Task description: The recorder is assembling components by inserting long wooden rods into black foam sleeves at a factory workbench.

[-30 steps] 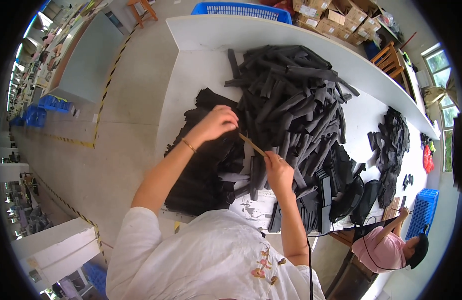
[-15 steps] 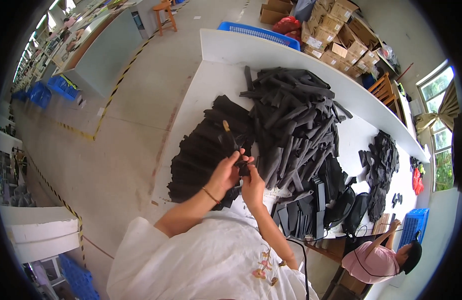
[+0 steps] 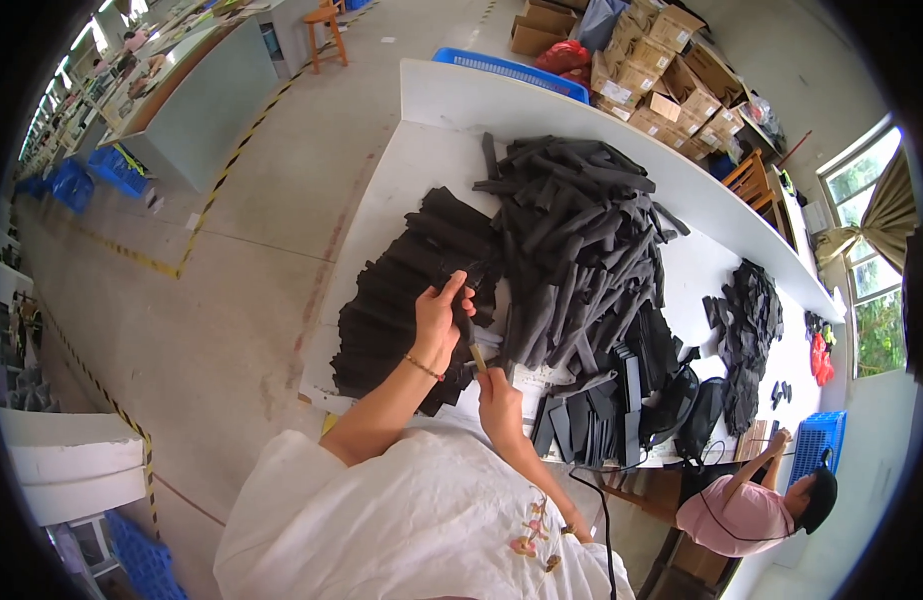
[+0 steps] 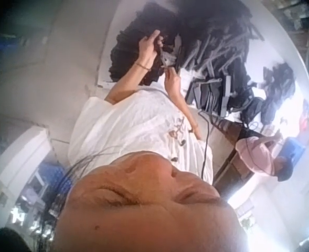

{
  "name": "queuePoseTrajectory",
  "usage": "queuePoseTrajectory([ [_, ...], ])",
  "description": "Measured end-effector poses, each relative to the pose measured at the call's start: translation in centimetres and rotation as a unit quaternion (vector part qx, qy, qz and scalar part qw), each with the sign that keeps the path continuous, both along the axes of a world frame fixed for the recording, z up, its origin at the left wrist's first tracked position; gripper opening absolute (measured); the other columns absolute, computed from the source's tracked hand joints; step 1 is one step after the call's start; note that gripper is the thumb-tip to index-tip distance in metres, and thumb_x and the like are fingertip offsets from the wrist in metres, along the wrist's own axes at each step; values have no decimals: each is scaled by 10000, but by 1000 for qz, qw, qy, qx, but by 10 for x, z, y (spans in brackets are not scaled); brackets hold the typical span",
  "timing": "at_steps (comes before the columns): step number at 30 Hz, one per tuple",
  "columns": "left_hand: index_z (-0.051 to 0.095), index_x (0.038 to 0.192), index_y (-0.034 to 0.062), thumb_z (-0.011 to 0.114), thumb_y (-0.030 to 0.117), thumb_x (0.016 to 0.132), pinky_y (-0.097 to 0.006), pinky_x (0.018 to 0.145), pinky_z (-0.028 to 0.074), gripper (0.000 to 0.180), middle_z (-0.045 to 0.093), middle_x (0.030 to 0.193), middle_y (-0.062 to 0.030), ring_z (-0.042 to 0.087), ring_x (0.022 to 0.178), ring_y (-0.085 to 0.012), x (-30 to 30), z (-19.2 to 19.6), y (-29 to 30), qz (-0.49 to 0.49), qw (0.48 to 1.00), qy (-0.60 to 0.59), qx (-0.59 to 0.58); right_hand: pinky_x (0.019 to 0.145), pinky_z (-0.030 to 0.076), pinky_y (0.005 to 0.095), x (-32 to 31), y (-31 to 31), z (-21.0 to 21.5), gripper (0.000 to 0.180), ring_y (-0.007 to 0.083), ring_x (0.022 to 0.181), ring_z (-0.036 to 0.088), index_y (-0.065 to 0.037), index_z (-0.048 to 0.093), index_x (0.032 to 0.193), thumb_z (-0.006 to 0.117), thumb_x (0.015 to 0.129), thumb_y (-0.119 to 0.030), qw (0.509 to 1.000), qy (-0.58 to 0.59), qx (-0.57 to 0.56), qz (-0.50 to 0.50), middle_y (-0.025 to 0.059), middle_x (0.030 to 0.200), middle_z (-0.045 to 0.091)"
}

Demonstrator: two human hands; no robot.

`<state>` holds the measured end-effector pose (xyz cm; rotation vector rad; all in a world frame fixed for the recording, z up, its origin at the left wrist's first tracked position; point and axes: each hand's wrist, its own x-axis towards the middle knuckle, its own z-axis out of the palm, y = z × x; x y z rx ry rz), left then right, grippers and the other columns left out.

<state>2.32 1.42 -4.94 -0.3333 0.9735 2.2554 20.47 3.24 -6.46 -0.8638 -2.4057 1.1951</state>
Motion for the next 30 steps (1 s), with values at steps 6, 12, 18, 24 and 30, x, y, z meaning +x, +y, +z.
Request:
queuePoseTrajectory([
  [6,646,889,43,713,214,850,-226,360,225,188,502,514,-9,327,340,-76,-1,-10,-2,-20,1000,0,12,492,433,473,50,-2,36,89,444,610,583,-20,515,892,566,912,-89,999,-16,7,48,240,638,572],
  [12,496,1172,33,493,536,925,-361,523,491,561,614,808,-118,612,628,-233,7,11,12,-10,994,-78,70,459,414,331,56,14,34,159,181,457,538,21,560,822,536,927,-97,998,-48,-32,-14,119,539,535],
  [18,571,993,50,599,401,913,-279,416,380,361,477,548,-8,462,428,-141,6,-25,-6,-128,992,9,3,483,445,393,49,-4,17,128,331,512,590,6,570,852,571,908,-110,999,-35,18,15,193,593,572],
  [24,571,924,86,516,325,974,-224,378,218,251,318,519,74,264,381,-45,-93,-52,-36,97,992,46,68,538,469,361,115,9,48,158,297,575,614,-11,608,820,674,842,-152,964,-127,-167,166,157,600,582],
  [30,564,830,107,479,337,988,-211,393,255,292,375,553,55,307,413,-54,-24,-37,11,24,992,-79,91,533,420,262,4,26,43,178,119,599,515,3,595,921,710,789,-30,993,112,-11,16,53,789,561],
])
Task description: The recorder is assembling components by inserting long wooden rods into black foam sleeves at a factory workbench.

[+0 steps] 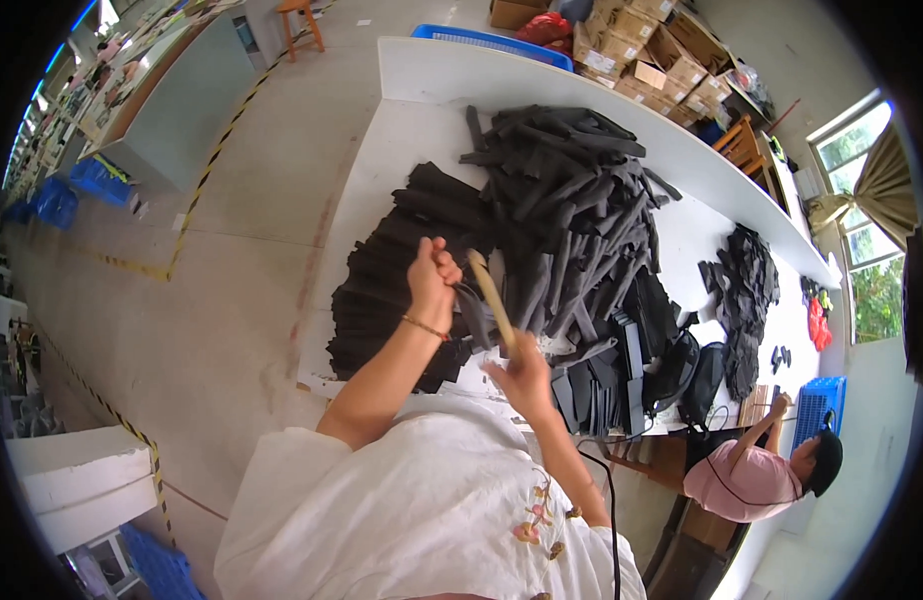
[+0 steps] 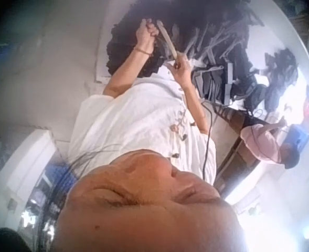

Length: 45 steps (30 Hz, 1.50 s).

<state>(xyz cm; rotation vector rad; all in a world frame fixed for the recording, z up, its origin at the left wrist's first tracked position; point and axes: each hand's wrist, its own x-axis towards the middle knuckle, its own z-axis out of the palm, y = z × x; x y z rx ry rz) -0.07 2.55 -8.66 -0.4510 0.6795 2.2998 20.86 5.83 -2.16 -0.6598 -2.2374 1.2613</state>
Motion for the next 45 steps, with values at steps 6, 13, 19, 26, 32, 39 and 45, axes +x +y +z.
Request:
queuePoseTrajectory([
  [6,559,1078,28,523,376,960,-263,598,483,369,608,835,-67,594,679,-144,0,-6,-19,-69,981,122,-137,477,310,178,-26,14,21,83,17,548,435,-29,607,901,664,873,-83,933,113,-340,8,-41,710,528],
  [13,555,971,2,473,280,989,-260,631,510,290,531,667,-16,549,572,-108,54,56,-24,-518,767,372,-76,452,254,193,-46,57,16,274,5,518,344,-65,534,696,683,888,-191,953,142,-237,-124,-80,594,452],
  [19,502,820,22,376,292,1019,-289,541,504,358,481,585,-31,446,438,-100,89,36,-39,-454,804,382,-24,417,224,186,-58,83,29,285,-1,468,324,-93,521,695,666,902,-226,897,219,-320,-213,-97,564,398],
  [26,536,849,21,439,222,1001,-261,617,452,271,553,687,-46,550,634,-114,81,17,-56,-399,761,483,-168,386,212,202,-47,138,34,316,15,426,309,-98,506,713,611,934,-300,915,199,-304,-174,-74,547,395],
  [32,568,1112,11,568,97,927,-232,781,448,205,594,967,-18,579,851,-85,33,68,31,-237,850,464,-72,410,241,187,-49,97,19,263,20,458,351,-71,565,795,604,939,-288,932,76,-353,-34,-66,586,430],
  [39,627,1027,54,583,264,943,-240,711,478,230,633,877,1,596,789,-83,32,37,58,-254,953,162,13,427,237,175,-61,95,3,264,4,484,334,-89,549,787,590,948,-295,928,94,-354,-65,-88,603,419],
  [45,540,1150,19,643,146,884,-240,628,472,312,620,821,-16,567,697,-64,60,39,55,-605,709,341,-125,456,236,201,-59,146,-18,307,12,520,318,-89,533,722,578,958,-280,935,121,-220,-251,-92,593,403],
])
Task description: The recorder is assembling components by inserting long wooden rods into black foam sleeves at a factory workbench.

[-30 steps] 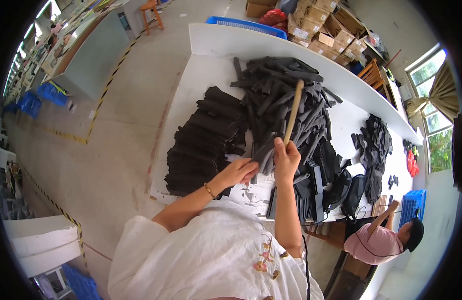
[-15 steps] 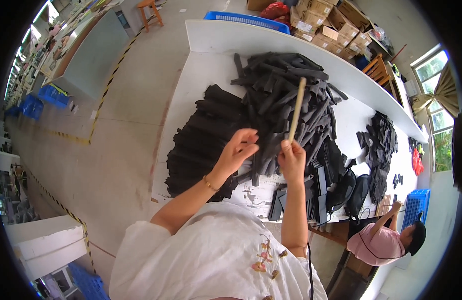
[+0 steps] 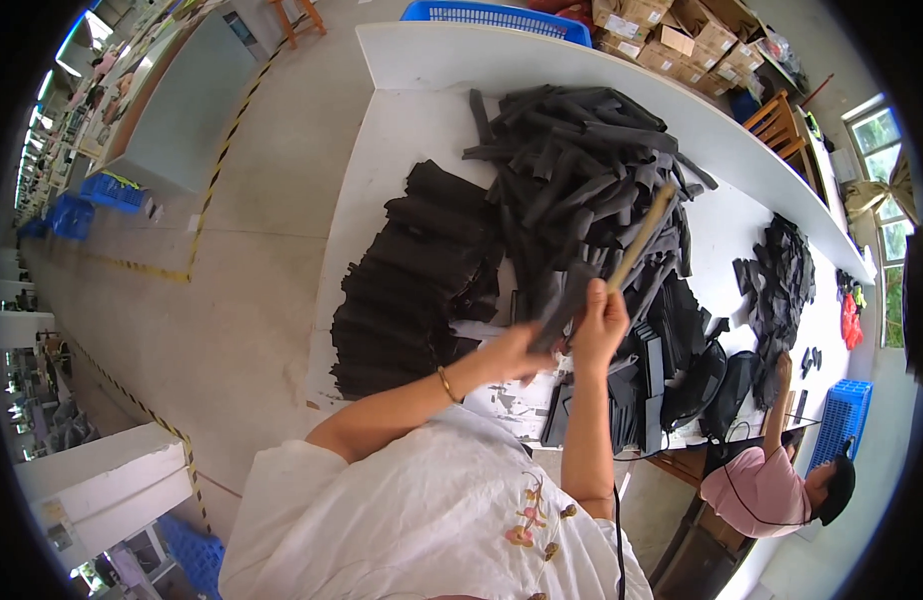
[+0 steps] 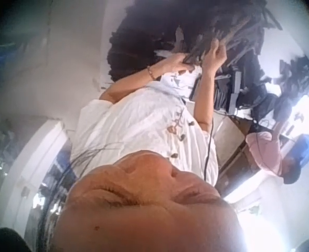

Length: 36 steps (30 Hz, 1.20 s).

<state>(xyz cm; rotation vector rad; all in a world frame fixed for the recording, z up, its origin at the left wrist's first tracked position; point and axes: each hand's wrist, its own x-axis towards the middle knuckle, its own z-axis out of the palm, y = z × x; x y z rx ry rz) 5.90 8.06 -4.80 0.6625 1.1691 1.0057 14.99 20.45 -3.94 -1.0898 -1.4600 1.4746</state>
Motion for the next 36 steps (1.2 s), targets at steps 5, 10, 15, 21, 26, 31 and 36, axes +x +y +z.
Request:
queuePoseTrajectory([
  [5,672,938,60,635,108,852,-287,633,478,105,664,809,-67,621,698,-163,-24,-35,-19,-7,943,281,177,523,307,269,29,73,-4,286,104,590,356,-24,539,801,612,934,-266,959,-201,185,-74,-8,616,420],
  [10,642,921,98,699,130,757,-366,755,474,177,626,858,-42,592,801,-241,-170,-49,23,121,693,668,244,583,431,371,58,51,-27,323,298,631,545,-38,523,1136,633,898,-227,901,-373,222,-10,118,704,541],
  [15,650,913,105,691,139,757,-380,766,477,165,630,847,-40,591,836,-258,-226,-86,12,11,739,651,173,581,452,323,46,19,-50,204,258,603,559,-5,565,1051,588,913,-154,920,-323,216,54,159,747,602],
  [21,631,817,61,619,105,800,-394,781,482,48,639,854,-86,593,862,-284,-217,-77,13,109,792,569,193,637,487,392,41,9,-50,170,357,761,620,-27,590,1041,584,896,-114,899,-305,284,134,167,844,618],
  [26,629,842,47,630,118,802,-393,804,473,82,629,880,-111,580,905,-294,-222,-38,0,125,789,563,212,596,478,410,30,3,-11,122,354,720,602,-63,618,1000,585,887,-93,875,-269,350,198,139,838,611],
  [31,619,899,38,621,107,838,-368,826,457,93,628,902,-82,571,917,-270,-208,9,-20,102,818,533,192,546,465,377,30,-11,21,105,299,642,598,-71,627,976,613,875,-100,858,-278,379,209,105,744,585],
  [36,620,880,39,621,122,841,-380,808,464,92,623,882,-90,568,910,-274,-184,31,-33,85,802,551,216,543,454,351,44,-27,32,112,300,613,581,-49,632,977,618,871,-82,847,-273,406,208,117,742,580],
])
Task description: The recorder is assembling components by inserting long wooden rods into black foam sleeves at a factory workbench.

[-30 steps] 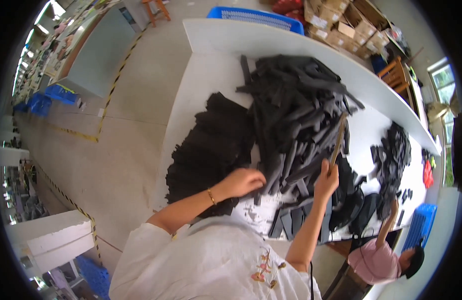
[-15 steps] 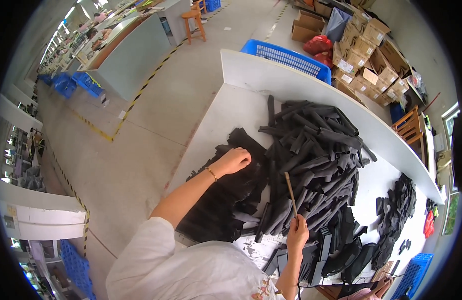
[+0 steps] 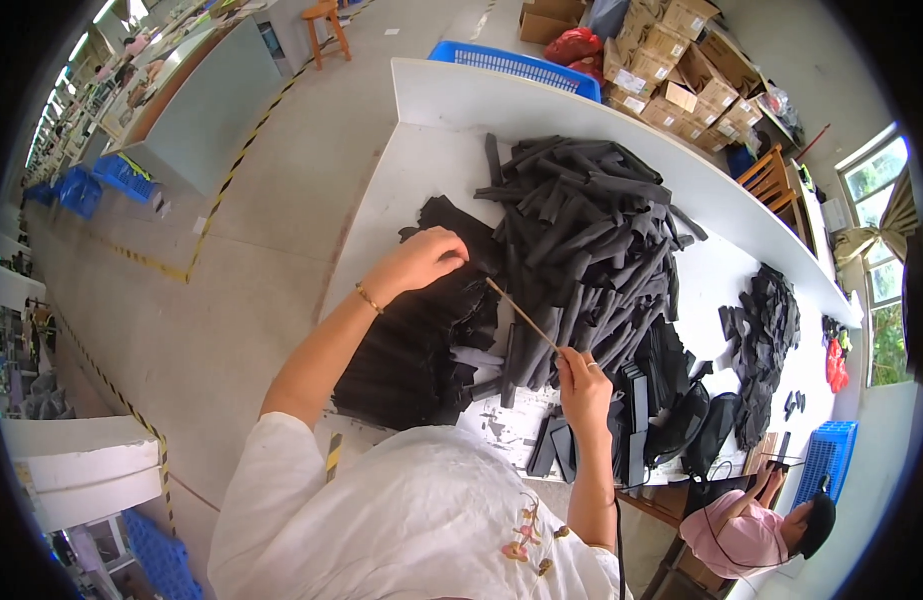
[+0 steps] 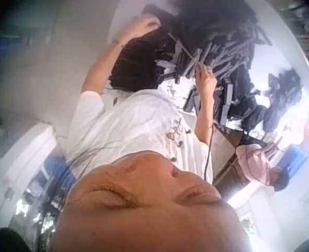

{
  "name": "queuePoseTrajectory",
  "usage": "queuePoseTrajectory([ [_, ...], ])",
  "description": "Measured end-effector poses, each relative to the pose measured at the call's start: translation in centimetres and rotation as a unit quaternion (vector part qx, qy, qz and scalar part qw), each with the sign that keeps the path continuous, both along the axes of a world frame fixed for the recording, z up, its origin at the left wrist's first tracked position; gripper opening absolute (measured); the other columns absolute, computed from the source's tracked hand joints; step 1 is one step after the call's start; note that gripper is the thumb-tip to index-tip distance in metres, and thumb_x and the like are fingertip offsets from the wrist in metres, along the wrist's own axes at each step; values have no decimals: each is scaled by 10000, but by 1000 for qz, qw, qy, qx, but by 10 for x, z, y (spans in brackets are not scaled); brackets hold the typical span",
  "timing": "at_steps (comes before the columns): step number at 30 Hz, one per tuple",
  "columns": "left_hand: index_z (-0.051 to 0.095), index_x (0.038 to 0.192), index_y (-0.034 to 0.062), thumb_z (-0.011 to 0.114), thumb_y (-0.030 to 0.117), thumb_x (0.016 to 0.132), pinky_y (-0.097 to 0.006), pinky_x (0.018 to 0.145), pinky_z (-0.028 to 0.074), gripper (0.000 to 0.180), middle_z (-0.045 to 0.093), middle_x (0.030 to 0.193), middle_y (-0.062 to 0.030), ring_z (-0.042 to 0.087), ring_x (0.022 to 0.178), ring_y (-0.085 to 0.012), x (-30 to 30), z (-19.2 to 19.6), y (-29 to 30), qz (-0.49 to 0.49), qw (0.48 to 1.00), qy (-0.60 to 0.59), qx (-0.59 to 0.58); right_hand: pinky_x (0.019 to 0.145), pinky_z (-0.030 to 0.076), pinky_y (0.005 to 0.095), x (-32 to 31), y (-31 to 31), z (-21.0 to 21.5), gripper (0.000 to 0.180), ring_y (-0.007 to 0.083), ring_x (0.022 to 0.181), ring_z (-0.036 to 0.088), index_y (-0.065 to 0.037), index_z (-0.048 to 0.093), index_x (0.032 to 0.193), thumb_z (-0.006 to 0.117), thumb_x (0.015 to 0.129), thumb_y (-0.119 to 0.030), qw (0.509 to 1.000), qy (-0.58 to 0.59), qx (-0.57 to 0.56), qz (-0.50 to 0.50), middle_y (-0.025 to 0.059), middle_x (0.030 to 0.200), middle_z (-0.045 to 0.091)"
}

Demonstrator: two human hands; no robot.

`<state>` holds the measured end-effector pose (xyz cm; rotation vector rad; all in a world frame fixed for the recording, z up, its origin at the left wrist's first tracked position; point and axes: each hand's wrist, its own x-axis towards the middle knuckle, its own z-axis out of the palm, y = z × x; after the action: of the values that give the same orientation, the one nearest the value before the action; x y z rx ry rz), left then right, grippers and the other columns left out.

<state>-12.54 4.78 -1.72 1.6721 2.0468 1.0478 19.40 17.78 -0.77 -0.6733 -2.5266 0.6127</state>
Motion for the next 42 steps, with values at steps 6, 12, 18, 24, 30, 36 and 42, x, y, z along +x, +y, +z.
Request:
queuePoseTrajectory([
  [6,622,767,36,649,98,767,-391,758,482,68,622,771,-93,601,811,-300,46,12,-3,-93,991,62,76,572,494,391,1,-27,-3,172,313,674,621,-67,616,1041,586,872,-84,996,-60,48,47,123,802,614],
  [12,650,870,73,672,138,758,-404,954,409,131,640,980,-82,565,1082,-266,110,14,-19,-184,965,184,27,597,487,367,-24,-60,-39,297,302,664,633,-3,553,1163,549,868,-38,989,60,-59,120,164,776,633],
  [18,514,1193,69,733,202,788,-415,967,443,479,531,1212,-133,506,1176,-273,97,42,-69,148,786,-477,364,535,377,213,-25,-84,-25,239,57,595,477,31,562,1098,553,862,-5,830,47,-550,81,-8,702,556],
  [24,622,1071,19,670,211,880,-406,846,525,275,677,871,-130,661,861,-286,153,-26,-58,121,564,-776,255,620,467,262,-43,-119,-39,279,124,686,576,32,552,1130,559,851,38,925,79,-357,109,65,759,619],
  [30,639,1045,30,704,225,857,-358,750,540,278,670,826,-95,652,790,-242,161,-28,-56,188,521,-788,268,652,490,296,-44,-137,-45,289,184,700,621,12,508,1168,546,881,11,944,131,-301,35,124,784,639],
  [36,639,1042,30,716,240,848,-351,724,536,296,657,843,-77,643,772,-230,155,-18,-55,208,550,-771,246,651,487,263,-27,-135,-41,289,141,762,618,42,454,1192,487,906,16,931,38,-364,15,119,856,650],
  [42,640,1044,31,722,231,843,-352,716,538,295,659,830,-79,646,766,-226,174,-9,-50,206,538,-788,219,687,503,293,-47,-136,-44,198,174,759,633,29,438,1110,486,918,11,941,166,-295,6,146,891,642],
])
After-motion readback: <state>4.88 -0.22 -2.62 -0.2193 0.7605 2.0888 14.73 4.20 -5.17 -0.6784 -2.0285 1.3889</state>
